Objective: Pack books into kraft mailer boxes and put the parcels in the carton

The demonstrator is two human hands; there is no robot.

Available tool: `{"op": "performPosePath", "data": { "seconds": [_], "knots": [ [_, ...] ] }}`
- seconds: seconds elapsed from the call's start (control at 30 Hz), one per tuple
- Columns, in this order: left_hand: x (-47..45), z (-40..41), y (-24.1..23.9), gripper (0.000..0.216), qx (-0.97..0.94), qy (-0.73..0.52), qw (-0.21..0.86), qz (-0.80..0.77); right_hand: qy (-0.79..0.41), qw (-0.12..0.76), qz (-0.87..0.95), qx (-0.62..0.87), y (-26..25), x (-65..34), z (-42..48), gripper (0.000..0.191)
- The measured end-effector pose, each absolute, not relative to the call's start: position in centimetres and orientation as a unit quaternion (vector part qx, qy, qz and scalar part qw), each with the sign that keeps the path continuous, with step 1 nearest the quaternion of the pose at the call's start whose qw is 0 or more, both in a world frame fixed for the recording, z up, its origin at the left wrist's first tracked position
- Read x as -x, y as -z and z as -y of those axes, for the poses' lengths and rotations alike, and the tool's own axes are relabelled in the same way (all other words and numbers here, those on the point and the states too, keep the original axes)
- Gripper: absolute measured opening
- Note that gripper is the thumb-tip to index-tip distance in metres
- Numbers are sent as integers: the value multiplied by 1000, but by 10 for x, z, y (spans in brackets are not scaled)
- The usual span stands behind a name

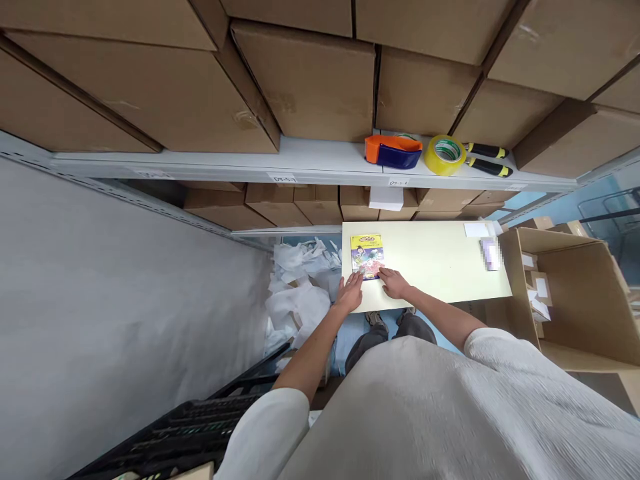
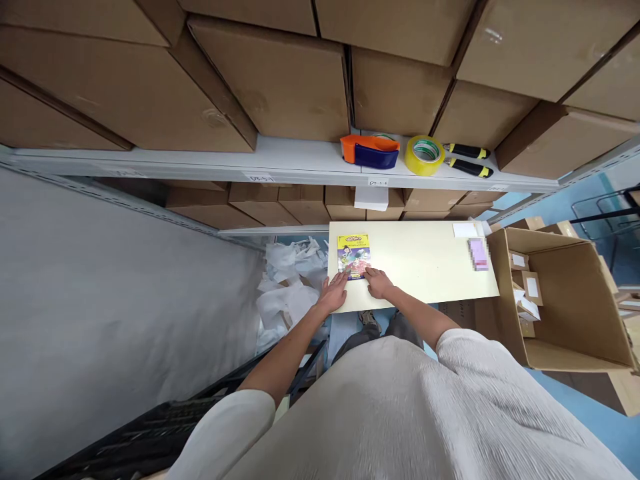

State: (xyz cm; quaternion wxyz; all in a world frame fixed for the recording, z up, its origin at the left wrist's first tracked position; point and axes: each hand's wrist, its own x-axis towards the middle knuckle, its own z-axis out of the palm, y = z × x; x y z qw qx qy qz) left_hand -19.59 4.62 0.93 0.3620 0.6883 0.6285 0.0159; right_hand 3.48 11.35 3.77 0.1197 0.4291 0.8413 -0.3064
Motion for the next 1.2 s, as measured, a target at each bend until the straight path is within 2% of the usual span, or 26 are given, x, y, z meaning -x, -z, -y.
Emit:
{"op": "performPosePath", "data": {
  "seconds": [0.1,0.37,0.87,1.0,1.2],
  "knots": [
    [201,-57,-12,80,-702,41,335,-627,294,152,-852,-407,-32,-30,-122,74],
    [212,-88,-15,81,-688,61,326,-645,313,183,-839,-405,-21,-11,-145,90],
    [217,-108,-10,80,-664,8,315,-678,314,188,-831,-419,-25,12,-164,90],
    [218,-105,-14,72,-668,-67,303,-676,303,95,-845,-430,-38,2,-162,75],
    [210,-61,-13,58,-633,-207,318,-675,215,-186,-796,-535,-106,-92,-194,46]
  ]
}}
